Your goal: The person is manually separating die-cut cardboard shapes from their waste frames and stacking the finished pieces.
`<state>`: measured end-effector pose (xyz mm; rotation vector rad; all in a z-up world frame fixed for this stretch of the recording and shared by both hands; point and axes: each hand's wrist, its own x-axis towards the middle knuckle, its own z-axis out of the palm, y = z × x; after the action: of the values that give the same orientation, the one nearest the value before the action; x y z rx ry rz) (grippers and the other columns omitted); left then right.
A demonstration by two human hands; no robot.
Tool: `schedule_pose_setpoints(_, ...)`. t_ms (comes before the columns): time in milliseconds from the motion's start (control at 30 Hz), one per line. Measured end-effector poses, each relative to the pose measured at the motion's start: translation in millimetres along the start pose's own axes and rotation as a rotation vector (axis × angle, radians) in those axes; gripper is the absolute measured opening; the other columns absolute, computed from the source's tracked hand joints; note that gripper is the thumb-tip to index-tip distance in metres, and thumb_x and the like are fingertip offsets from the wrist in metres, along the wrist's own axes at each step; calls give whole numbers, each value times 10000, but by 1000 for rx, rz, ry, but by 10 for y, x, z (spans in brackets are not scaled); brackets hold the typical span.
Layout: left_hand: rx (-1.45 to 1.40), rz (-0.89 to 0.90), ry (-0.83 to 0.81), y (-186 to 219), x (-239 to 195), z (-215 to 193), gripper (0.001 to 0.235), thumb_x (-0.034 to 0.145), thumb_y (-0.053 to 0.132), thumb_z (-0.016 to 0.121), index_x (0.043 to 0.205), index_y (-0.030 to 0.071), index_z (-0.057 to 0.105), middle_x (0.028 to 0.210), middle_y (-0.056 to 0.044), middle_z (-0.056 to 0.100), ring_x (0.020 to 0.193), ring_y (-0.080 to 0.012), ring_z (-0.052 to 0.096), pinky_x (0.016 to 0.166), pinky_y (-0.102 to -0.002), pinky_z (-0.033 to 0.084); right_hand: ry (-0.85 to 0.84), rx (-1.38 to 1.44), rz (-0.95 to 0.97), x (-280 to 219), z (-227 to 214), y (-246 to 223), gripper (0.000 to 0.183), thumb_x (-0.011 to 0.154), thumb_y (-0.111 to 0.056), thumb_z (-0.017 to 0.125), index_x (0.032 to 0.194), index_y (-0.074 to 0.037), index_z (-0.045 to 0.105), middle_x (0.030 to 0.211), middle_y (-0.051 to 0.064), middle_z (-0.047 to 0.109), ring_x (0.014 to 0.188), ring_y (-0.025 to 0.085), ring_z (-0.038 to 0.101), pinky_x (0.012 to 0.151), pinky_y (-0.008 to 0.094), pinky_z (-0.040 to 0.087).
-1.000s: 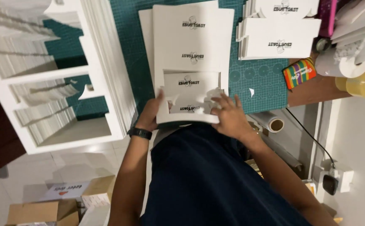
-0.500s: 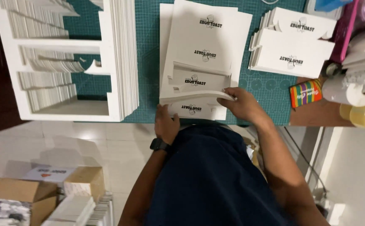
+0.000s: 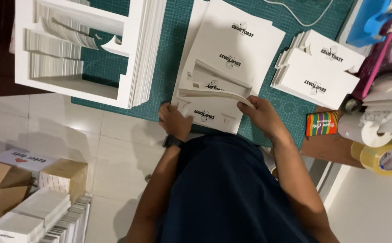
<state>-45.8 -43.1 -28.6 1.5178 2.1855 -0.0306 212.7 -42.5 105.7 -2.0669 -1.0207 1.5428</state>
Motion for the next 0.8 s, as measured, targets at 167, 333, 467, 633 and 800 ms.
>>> schedule_pose_setpoints(167,-91,-54,-83,78,8,-304,735,650,327,871,1239,20,558,1290,-140,443,1233,-357,464,931,-481,355,13,44,-33,23,-25,27,246,970,-273,707,821,-79,690,601,19,486,520,143,425,507,280,330)
schedule_pose_setpoints(333,-588,18,-315,-212,27,24,619,750,208,756,1224,104,371,1178,-167,578,1112,-377,629,849,-486,513,29,100,-37,9,-92,15,298,955,-340,750,809,-89,679,606,8,525,557,108,469,527,259,331)
schedule_pose_setpoints(467,-872,-92,-407,-231,-157,-89,490,863,206,728,1207,116,391,1135,-130,555,1039,-297,607,815,-428,495,27,105,-21,3,-61,-93,297,942,-349,766,823,-90,686,622,7,531,569,127,463,550,272,329)
schedule_pose_setpoints(633,-937,-30,-71,-542,-582,-747,474,899,83,730,1273,-11,455,1134,-361,577,1088,-370,620,821,-464,578,32,49,18,82,-87,87,281,957,-334,754,818,-96,703,651,22,538,599,157,472,584,306,339)
schedule_pose_setpoints(800,-1179,-371,-146,-801,-1003,-1345,504,920,14,695,1295,10,358,1045,-262,570,868,-294,685,699,-424,671,11,-36,-26,-85,268,193,273,881,-312,790,965,-63,717,968,149,637,874,314,575,756,417,435)
